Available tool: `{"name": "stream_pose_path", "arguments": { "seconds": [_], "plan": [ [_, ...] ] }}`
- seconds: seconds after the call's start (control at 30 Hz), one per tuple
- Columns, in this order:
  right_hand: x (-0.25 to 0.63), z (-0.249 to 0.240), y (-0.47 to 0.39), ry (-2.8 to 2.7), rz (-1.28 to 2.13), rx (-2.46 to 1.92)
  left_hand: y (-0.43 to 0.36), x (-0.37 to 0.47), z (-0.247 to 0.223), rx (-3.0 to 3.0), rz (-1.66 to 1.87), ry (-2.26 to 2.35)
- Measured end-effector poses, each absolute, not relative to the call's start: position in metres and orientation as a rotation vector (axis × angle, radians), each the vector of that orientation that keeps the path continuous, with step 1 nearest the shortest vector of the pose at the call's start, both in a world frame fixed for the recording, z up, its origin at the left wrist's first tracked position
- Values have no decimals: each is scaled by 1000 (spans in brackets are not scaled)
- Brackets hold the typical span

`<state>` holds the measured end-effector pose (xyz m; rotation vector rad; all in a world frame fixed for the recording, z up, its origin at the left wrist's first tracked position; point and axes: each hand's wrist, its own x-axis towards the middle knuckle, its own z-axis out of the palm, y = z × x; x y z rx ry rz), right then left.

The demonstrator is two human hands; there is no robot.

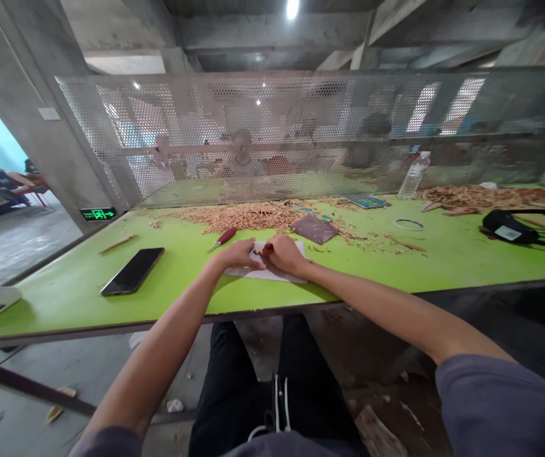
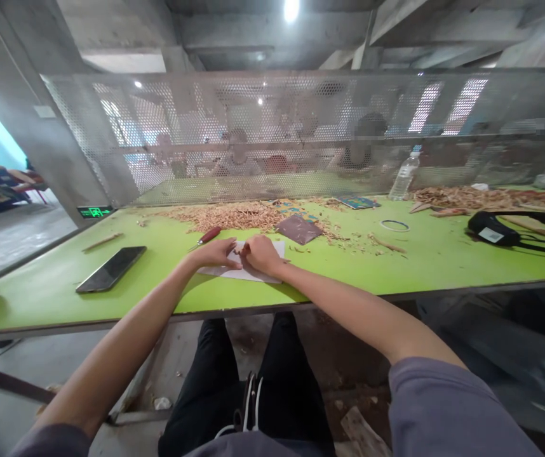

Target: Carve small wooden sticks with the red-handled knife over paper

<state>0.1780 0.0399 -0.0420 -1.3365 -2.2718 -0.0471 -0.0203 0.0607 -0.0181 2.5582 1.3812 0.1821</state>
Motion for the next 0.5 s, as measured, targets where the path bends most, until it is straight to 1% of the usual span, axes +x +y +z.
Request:
{"name": "stream_pose_path", "arguments": {
  "seconds": [0.07,0.2,0.33,0.5],
  "plan": [
    [178,-41,40,-2256,-61,-1396,61,-20,-19,2567,179,1373],
    [178,-42,40,-2268,-81,-1341,62,-20,-19,2559,174,1361],
    [179,-41,40,-2256,-79,-1399,61,-21,-18,2530,168,1368],
    [180,-41,40,-2271,-68,-1325,61,-21,-18,2525,182,1354]
  ]
}}
